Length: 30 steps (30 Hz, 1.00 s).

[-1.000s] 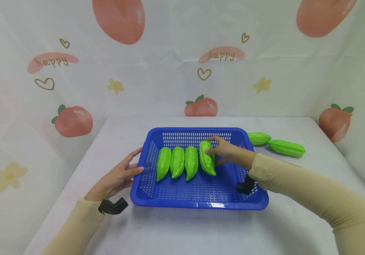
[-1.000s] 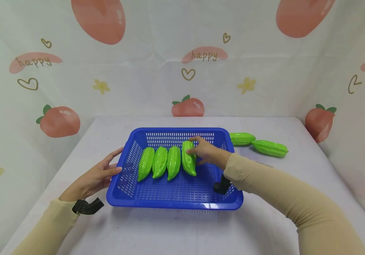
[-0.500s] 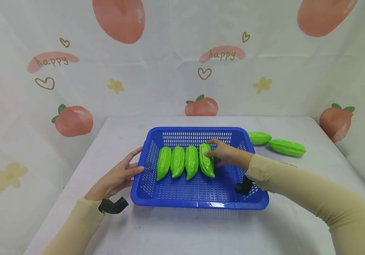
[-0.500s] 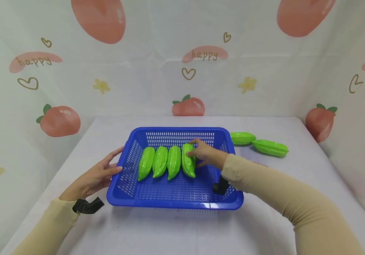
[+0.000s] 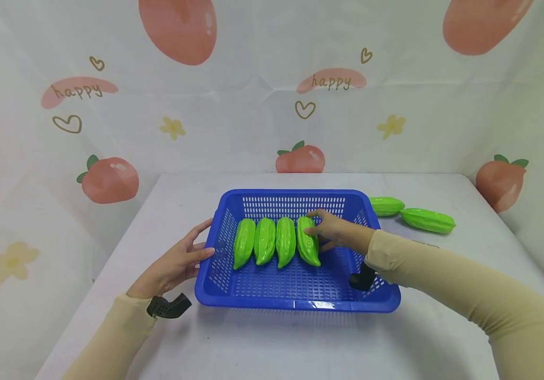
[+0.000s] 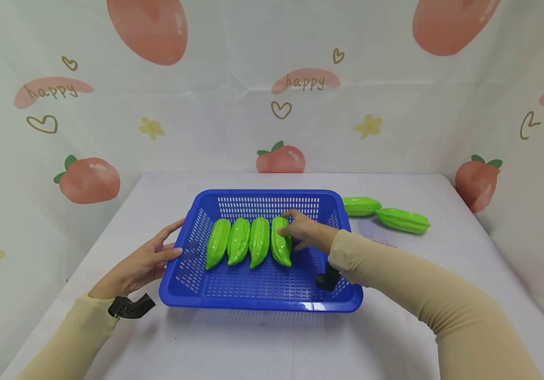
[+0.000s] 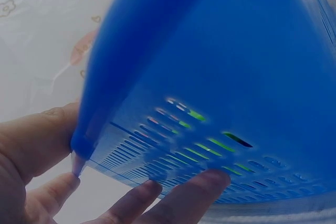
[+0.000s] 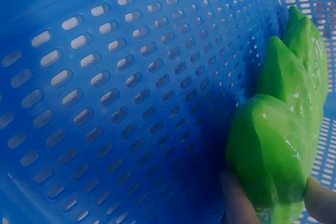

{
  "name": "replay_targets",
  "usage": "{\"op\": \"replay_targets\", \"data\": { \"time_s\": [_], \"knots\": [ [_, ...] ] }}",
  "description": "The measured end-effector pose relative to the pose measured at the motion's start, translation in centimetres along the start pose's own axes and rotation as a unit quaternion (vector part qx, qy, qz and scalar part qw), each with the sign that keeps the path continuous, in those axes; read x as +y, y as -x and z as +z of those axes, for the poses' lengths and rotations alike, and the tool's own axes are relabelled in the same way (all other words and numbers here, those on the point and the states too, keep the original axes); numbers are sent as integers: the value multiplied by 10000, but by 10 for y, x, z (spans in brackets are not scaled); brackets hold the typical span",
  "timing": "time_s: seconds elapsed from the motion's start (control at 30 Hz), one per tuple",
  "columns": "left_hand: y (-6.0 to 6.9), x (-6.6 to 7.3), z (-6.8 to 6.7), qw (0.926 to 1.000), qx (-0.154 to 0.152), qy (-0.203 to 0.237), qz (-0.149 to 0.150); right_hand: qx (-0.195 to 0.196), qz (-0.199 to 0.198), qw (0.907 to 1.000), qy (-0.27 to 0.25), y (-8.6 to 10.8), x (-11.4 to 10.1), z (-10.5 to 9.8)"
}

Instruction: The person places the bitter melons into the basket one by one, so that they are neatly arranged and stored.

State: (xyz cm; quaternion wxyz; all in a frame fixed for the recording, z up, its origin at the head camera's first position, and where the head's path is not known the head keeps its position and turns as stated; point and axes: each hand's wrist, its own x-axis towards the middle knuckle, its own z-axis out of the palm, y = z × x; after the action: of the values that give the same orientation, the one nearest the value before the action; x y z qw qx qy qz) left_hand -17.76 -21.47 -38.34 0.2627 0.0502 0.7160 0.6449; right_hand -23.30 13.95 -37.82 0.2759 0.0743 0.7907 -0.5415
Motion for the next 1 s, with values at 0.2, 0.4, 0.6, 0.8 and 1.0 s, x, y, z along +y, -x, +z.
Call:
{"op": "replay_targets", "data": {
  "time_s": [0.2, 0.4, 0.6, 0.8, 1.0],
  "knots": [
    [0, -1, 0, 9999, 16, 105, -55, 7, 3, 10000, -9, -1, 1, 1],
    [2, -1, 0, 9999, 46, 103, -49, -39, -1, 10000, -6, -1, 2, 2],
    [1, -1, 0, 10000, -3, 2, 4, 1, 9, 10000, -21, -2, 3, 3],
    [2, 0, -1, 10000, -15, -34, 22, 21, -35, 10000, 61, -3, 3, 3],
    [2, 0, 0, 9999, -60, -44, 69, 14, -6, 10000, 61, -3, 3, 3]
  ]
}}
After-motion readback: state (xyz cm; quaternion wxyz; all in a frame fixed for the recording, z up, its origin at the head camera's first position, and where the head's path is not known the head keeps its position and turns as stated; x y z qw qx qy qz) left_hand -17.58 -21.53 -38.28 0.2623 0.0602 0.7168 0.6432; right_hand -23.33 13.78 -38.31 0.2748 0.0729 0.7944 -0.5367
